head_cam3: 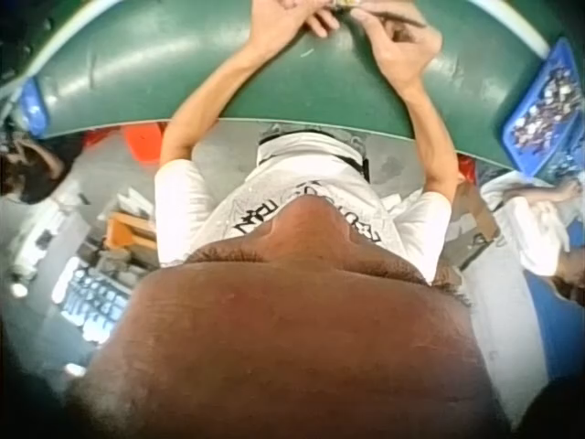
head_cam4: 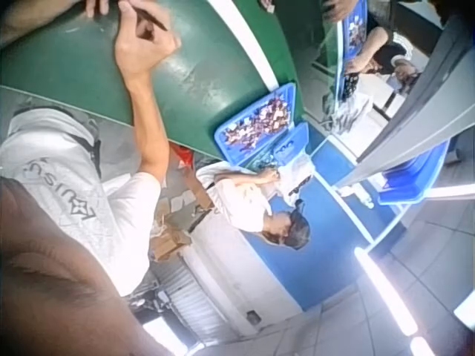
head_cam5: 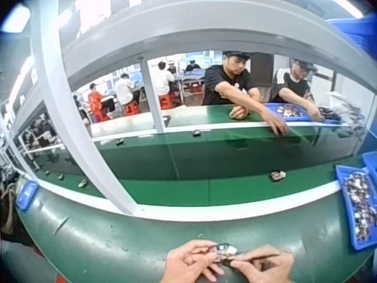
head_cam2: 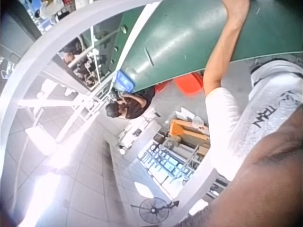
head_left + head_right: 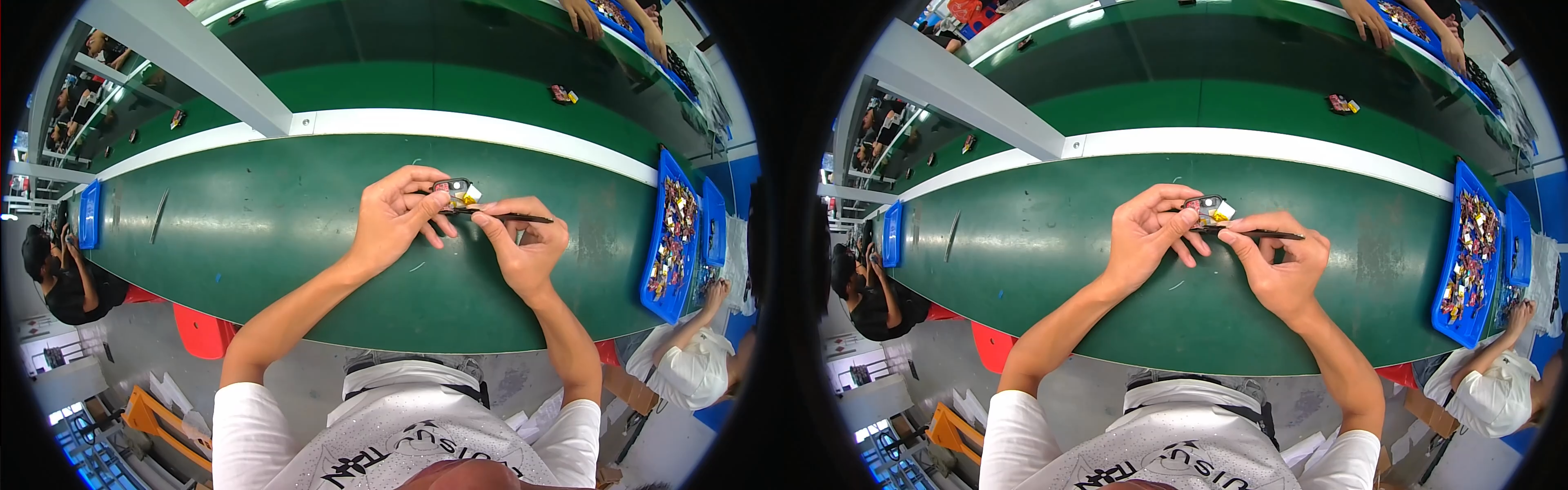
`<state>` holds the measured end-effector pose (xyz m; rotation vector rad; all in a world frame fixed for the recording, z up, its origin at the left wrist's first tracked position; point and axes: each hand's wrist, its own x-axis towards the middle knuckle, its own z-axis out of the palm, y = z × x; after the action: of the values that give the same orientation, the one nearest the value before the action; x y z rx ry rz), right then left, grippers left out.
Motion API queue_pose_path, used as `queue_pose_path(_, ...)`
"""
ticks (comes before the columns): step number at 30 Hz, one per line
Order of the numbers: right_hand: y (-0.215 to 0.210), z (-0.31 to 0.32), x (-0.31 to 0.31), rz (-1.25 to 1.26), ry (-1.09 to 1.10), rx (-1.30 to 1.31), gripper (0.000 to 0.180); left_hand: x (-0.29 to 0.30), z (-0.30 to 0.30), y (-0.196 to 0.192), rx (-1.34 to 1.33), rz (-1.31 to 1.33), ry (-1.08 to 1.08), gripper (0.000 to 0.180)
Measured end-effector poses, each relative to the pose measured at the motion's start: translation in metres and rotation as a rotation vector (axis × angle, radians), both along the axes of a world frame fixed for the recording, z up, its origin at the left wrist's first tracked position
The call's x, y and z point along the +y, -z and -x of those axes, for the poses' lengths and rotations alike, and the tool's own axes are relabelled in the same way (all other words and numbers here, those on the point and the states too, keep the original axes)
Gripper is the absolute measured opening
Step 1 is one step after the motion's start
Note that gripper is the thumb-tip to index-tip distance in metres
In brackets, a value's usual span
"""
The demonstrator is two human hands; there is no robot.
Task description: The recorder is assembling small electronic components, specifically attaching adhesive or protective layers to circuit board modules using tweezers and hands at a factory workstation.
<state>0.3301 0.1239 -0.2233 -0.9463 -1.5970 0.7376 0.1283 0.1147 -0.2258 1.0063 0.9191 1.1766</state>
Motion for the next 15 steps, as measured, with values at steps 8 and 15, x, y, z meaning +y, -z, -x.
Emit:
queue_pose_path(8,0.0015,0.0007,-0.0014,-0.029,-0.018,-0.024,0.012,0.001,0.0011,0.0013,-0.03,0.022,0.002,0.027)
queue_pose_path(15,-0.0042,-0.0007,-0.0033,-0.01,-0.024,-0.069,0.013,-0.0022,0.0006,0.0016,-0.017,-0.022,-0.026,0.023)
